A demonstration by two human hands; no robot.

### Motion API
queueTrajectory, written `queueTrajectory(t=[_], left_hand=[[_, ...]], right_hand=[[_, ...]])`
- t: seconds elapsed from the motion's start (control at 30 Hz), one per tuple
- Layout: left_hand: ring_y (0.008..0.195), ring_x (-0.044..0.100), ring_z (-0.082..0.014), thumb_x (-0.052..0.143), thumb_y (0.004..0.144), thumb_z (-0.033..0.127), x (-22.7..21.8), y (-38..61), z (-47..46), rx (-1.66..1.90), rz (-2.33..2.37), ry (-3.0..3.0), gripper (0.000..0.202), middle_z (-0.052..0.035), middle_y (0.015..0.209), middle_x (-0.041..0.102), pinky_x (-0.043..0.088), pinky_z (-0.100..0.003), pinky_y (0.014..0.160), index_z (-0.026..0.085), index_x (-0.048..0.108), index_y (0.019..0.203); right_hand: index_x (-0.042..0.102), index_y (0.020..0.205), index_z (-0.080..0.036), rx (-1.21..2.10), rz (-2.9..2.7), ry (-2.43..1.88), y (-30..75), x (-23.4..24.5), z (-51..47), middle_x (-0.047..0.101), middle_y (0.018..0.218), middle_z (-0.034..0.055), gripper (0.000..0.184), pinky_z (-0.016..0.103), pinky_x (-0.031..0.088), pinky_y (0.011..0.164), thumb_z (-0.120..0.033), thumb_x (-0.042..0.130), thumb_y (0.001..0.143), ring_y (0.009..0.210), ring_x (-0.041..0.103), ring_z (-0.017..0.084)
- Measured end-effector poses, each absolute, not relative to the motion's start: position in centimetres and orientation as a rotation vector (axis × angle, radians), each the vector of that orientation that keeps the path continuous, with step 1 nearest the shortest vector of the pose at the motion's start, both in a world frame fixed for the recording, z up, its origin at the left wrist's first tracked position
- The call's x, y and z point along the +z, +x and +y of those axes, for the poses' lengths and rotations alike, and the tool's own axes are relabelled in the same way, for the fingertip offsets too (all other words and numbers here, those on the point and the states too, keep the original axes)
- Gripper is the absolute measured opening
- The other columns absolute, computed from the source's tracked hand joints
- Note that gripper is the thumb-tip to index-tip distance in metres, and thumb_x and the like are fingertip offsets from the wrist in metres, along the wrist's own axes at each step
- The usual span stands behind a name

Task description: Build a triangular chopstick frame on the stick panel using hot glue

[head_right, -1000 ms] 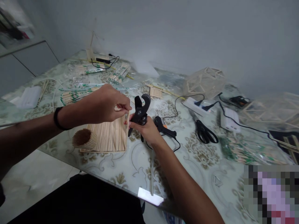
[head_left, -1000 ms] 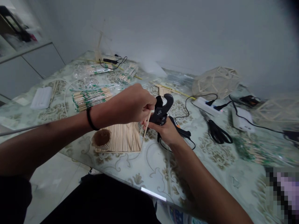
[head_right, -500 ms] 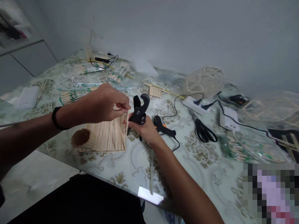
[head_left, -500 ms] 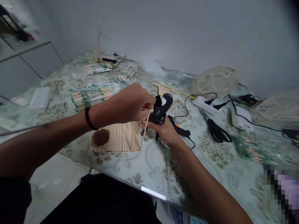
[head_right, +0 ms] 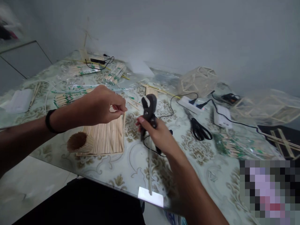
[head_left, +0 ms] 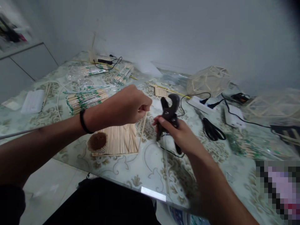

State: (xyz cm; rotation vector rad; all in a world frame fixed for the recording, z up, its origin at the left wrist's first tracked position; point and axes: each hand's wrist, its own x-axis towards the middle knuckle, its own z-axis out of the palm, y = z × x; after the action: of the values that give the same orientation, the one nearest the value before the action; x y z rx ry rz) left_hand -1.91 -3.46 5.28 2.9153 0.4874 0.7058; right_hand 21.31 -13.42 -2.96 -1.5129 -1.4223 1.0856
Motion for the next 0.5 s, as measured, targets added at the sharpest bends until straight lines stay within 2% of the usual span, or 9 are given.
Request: queueTrajectory(t=[0.13, 0.23, 0.37, 0.5], left_hand=[[0.062, 0.065, -0.0120, 0.065, 0.081, 0.011, 5.4, -2.2, -3.0, 0.701, 0.479, 2.861, 0.013, 0.0011, 0.067, 0.073, 0.043, -0.026, 0.067, 0.019, 0.071, 0.072], [0.066, 0.067, -0.0124, 0.067, 0.085, 0.015, 5.5, -2.3, -2.9, 0.686, 0.469, 2.820, 0.011, 0.0000, 0.073, 0.076, 0.046, -0.026, 0.069, 0.020, 0.074, 0.078], [0.074, 0.071, -0.0126, 0.066, 0.090, 0.016, 5.4, -2.6, -3.0, 0.697, 0.437, 2.794, 0.013, -0.0013, 0.085, 0.080, 0.048, -0.025, 0.073, 0.020, 0.076, 0.084], [0.083, 0.074, -0.0131, 0.063, 0.093, 0.017, 5.6, -2.9, -2.6, 0.689, 0.345, 2.759, 0.016, -0.0026, 0.095, 0.081, 0.052, -0.026, 0.080, 0.019, 0.078, 0.092]], right_hand=[[0.072, 0.118, -0.020, 0.398, -1.650, -2.043, 26.9, -2.8, -18.3, 0.077, 0.096, 0.0134, 0.061, 0.044, 0.055, 0.077, -0.074, 0.053, 0.095, 0.081, 0.071, 0.031], [0.069, 0.121, -0.014, -0.124, -1.645, -2.369, 30.7, -6.0, -22.3, 0.073, 0.114, 0.0247, 0.067, 0.052, 0.056, 0.077, -0.072, 0.043, 0.098, 0.097, 0.071, 0.042], [0.067, 0.128, -0.010, -0.328, -1.568, -2.648, 34.3, -10.6, -26.8, 0.069, 0.117, 0.0284, 0.077, 0.059, 0.056, 0.078, -0.072, 0.032, 0.100, 0.096, 0.069, 0.047], [0.065, 0.133, -0.007, -0.480, -1.488, -2.636, 36.7, -13.4, -28.9, 0.068, 0.115, 0.0294, 0.083, 0.065, 0.054, 0.083, -0.075, 0.030, 0.099, 0.103, 0.065, 0.051]])
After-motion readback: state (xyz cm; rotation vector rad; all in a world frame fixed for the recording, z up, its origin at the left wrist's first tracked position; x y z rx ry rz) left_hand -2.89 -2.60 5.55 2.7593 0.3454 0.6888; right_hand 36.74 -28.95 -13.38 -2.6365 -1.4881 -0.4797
